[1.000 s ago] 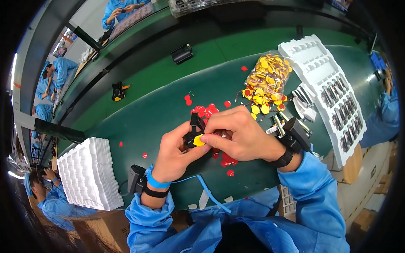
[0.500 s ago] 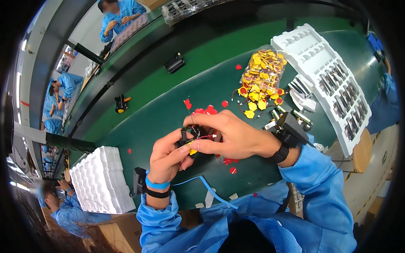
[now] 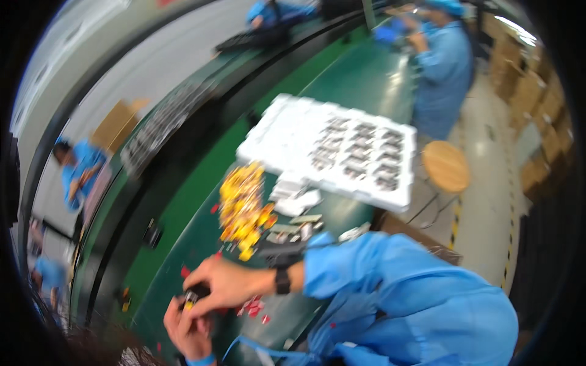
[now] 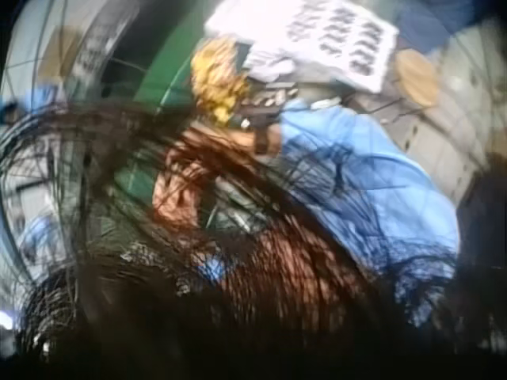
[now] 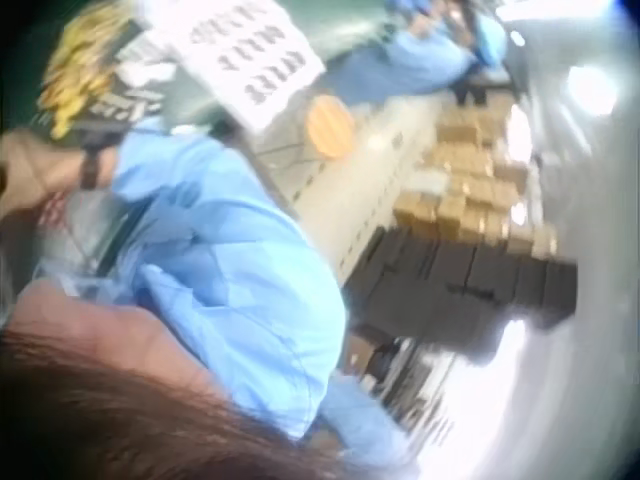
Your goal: Assembling small mechanical and electronic components on a factory production line.
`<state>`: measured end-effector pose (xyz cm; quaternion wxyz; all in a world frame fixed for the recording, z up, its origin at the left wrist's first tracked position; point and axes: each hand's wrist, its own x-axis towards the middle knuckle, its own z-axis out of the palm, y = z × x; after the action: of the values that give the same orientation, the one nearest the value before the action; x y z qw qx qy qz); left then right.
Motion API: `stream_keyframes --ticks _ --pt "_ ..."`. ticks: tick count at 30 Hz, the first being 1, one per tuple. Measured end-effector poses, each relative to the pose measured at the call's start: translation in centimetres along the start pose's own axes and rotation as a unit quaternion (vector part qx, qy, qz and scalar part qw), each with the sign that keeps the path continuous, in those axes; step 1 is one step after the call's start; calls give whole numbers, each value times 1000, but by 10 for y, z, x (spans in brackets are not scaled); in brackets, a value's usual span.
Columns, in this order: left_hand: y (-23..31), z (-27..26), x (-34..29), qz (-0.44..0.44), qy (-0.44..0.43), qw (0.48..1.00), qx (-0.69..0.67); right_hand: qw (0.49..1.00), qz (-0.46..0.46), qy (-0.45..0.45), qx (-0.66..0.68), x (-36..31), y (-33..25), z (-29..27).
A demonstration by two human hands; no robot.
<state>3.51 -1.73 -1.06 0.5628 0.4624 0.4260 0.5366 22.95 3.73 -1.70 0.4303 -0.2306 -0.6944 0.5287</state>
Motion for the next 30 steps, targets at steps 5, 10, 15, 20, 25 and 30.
stream_keyframes --ticks 5,10,15,20,25,30 --pt "-7 -15 13 -102 -122 980 -120 997 -60 48 -23 0 -1 -5" --pt "0 -10 16 -105 -104 987 -57 999 -37 17 21 1 3 -15" --pt "3 -7 20 -99 -91 990 -37 999 -28 23 -11 2 9 -18" --pt "-2 -13 17 -92 -57 994 -8 999 -16 31 0 1 13 -12" --pt "-16 -24 17 -66 43 991 112 999 -12 34 2 2 16 -10" --pt "-56 -49 12 -115 110 930 332 998 -5 70 6 -1 5 -7"
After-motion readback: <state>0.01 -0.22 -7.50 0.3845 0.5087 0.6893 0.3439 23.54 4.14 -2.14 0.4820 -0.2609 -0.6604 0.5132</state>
